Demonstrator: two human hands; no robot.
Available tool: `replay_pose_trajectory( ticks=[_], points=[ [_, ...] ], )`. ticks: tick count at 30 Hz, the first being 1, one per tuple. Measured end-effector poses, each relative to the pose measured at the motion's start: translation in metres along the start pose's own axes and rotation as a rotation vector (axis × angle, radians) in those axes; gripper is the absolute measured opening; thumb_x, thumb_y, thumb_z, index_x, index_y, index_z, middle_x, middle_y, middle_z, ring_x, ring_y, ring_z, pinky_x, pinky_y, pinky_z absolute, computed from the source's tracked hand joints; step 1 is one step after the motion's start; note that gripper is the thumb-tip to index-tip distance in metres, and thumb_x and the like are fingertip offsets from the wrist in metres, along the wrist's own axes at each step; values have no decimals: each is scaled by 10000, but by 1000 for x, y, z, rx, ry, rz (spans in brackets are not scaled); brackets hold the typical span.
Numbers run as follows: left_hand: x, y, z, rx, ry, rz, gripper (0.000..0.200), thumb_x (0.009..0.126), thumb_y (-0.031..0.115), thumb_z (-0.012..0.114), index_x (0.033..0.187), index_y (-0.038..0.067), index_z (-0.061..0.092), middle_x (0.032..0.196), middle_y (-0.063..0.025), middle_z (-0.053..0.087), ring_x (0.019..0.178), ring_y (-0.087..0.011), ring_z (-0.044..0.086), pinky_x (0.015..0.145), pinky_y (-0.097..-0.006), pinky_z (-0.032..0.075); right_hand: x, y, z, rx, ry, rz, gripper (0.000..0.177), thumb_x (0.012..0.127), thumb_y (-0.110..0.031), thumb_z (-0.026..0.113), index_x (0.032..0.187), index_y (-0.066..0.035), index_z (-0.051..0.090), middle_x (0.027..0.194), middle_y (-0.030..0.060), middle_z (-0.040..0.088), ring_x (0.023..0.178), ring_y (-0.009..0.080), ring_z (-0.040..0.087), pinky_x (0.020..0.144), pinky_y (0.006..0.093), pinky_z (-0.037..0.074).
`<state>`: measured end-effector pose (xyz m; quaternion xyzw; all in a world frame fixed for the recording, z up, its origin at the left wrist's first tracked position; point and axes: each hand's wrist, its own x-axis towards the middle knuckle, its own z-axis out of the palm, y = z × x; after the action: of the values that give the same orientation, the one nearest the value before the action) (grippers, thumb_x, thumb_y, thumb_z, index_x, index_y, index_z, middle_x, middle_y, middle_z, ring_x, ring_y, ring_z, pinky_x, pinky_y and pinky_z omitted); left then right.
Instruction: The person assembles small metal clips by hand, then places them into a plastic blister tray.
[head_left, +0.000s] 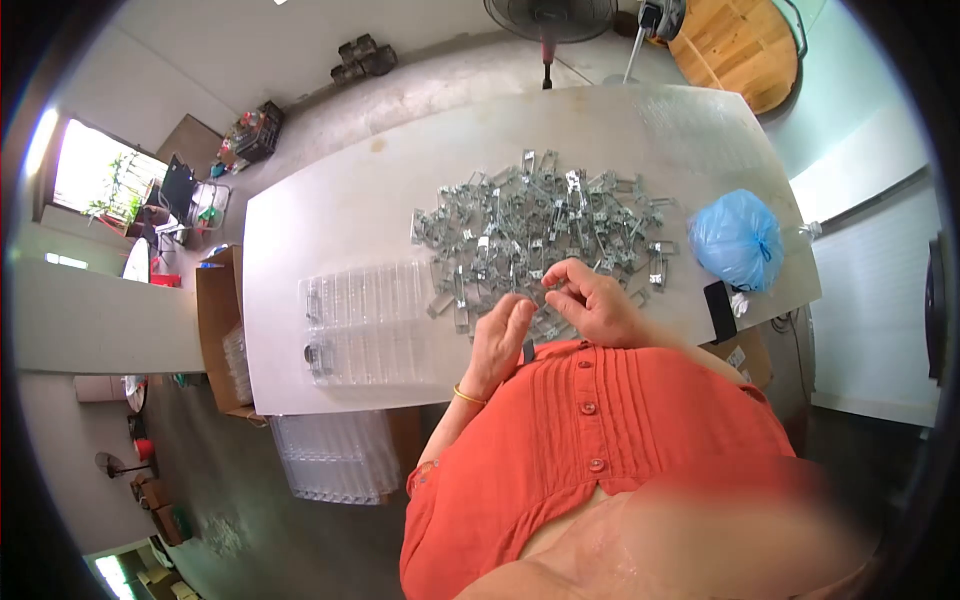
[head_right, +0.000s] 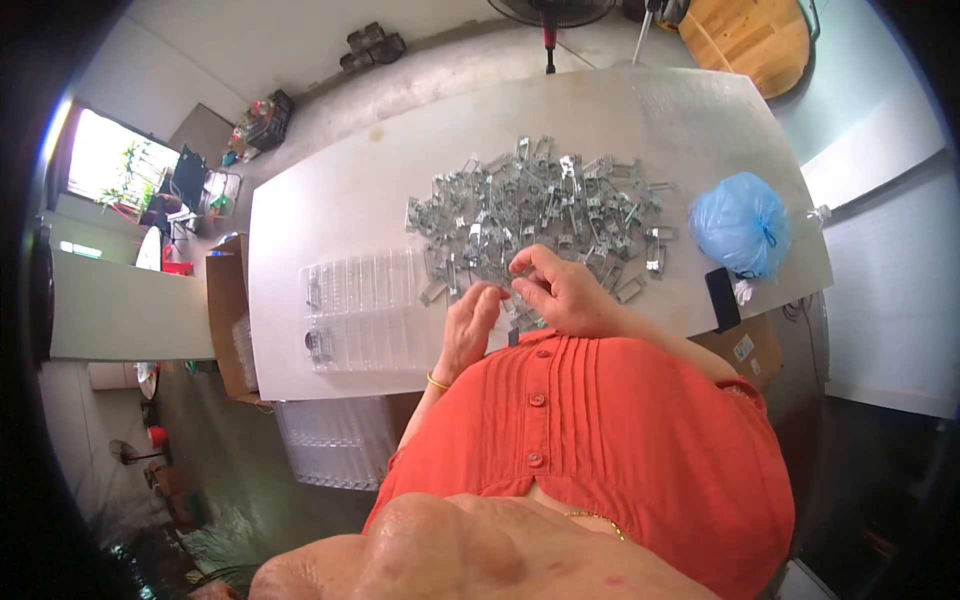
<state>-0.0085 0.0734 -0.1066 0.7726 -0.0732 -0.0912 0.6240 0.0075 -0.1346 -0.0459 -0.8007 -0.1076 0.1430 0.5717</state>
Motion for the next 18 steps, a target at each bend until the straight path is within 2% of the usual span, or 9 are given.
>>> replay_pose_trajectory(
  ticks=[2,4,5,8,12,15,18],
  points=[
    [0,-4,3,85,0,78,436,1049,421,517,1044,6,652,758,-134,635,701,-217,611,662,-348,485,1,3,-1,39,-46,-6,264,1014,-174,600,1221,-15,557,787,67,654,718,125,596,680,308,496],
    [0,-2,5,110,-11,68,427,1045,417,522,1040,9,648,759,-152,639,697,-248,630,653,-362,490,4,10,2,133,-91,-6,293,1021,-177,592,1255,-5,552,808,61,654,739,121,596,684,302,497],
    [0,-1,5,122,-17,62,423,1044,415,524,1038,10,646,760,-161,641,696,-263,639,649,-369,492,4,11,2,195,-123,54,307,1036,-181,572,1286,-3,552,820,31,626,746,107,575,667,280,485],
    [-2,5,2,192,-34,25,418,1039,418,531,1042,17,647,744,-148,643,681,-268,647,634,-379,495,7,22,3,479,-219,179,274,1052,-188,552,1265,-15,563,832,-8,565,684,73,501,608,254,442],
    [-3,1,4,302,-4,100,355,1017,383,571,1023,38,654,746,-151,668,678,-303,679,619,-390,512,7,16,0,478,-205,217,184,1048,-208,570,1131,-46,598,796,-12,586,715,63,536,630,240,451],
    [-3,-5,7,368,7,156,308,999,358,598,990,54,646,745,-142,677,664,-321,679,596,-412,513,6,20,3,374,-174,158,179,1042,-225,585,1065,-47,589,783,-14,603,709,59,546,616,251,461],
    [-2,-12,10,421,15,228,288,990,349,609,977,63,639,745,-137,677,658,-325,678,581,-420,510,6,31,9,213,-83,42,188,1020,-233,609,1026,-48,580,736,35,640,653,132,614,583,302,482]
  ],
)
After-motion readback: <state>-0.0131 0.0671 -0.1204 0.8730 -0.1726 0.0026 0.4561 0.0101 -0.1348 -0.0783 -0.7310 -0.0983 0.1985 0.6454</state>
